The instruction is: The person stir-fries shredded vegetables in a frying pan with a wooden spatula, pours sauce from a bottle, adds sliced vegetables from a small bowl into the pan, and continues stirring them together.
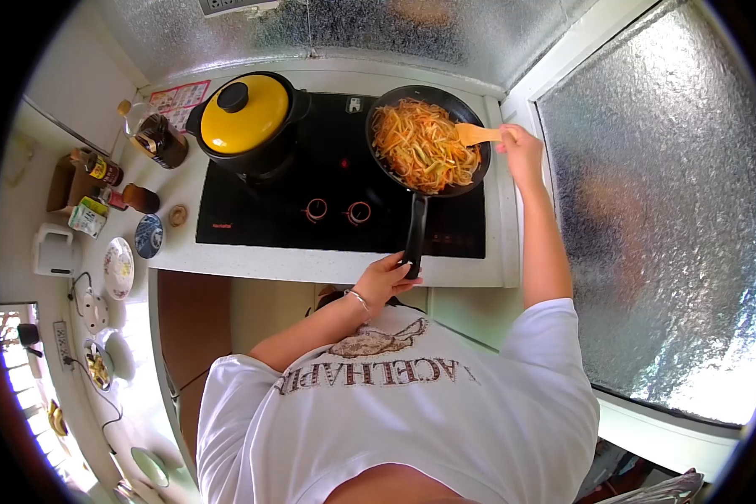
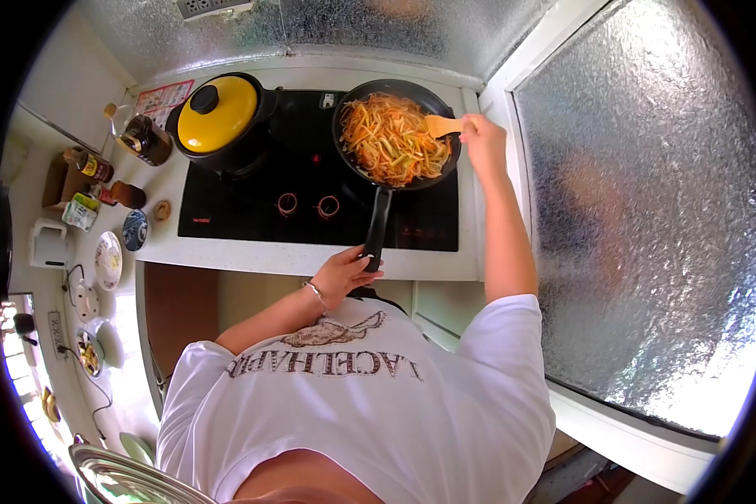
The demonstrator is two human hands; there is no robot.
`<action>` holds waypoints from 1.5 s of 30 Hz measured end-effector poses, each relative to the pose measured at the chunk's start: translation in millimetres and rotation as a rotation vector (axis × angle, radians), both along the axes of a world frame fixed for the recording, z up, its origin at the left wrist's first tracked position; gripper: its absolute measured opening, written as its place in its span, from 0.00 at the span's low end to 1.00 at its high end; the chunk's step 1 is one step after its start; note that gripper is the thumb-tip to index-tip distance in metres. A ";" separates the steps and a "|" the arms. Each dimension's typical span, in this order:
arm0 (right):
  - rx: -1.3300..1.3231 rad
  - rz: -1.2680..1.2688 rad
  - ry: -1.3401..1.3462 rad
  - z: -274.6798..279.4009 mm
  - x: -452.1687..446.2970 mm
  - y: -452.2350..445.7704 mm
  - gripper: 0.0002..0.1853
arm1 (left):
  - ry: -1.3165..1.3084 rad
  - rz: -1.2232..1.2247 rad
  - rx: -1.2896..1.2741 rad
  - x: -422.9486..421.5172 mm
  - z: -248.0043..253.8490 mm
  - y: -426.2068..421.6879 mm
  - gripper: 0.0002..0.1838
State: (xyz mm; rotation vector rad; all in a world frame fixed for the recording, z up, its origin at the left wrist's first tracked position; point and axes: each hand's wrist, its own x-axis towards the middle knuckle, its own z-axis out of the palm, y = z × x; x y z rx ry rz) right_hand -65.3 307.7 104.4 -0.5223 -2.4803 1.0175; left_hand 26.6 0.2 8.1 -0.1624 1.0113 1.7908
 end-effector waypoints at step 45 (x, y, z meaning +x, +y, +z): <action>-0.252 -0.172 0.033 -42.8 -68.2 -49.7 0.11 | -0.125 0.069 0.049 1.2 -1.3 5.7 0.11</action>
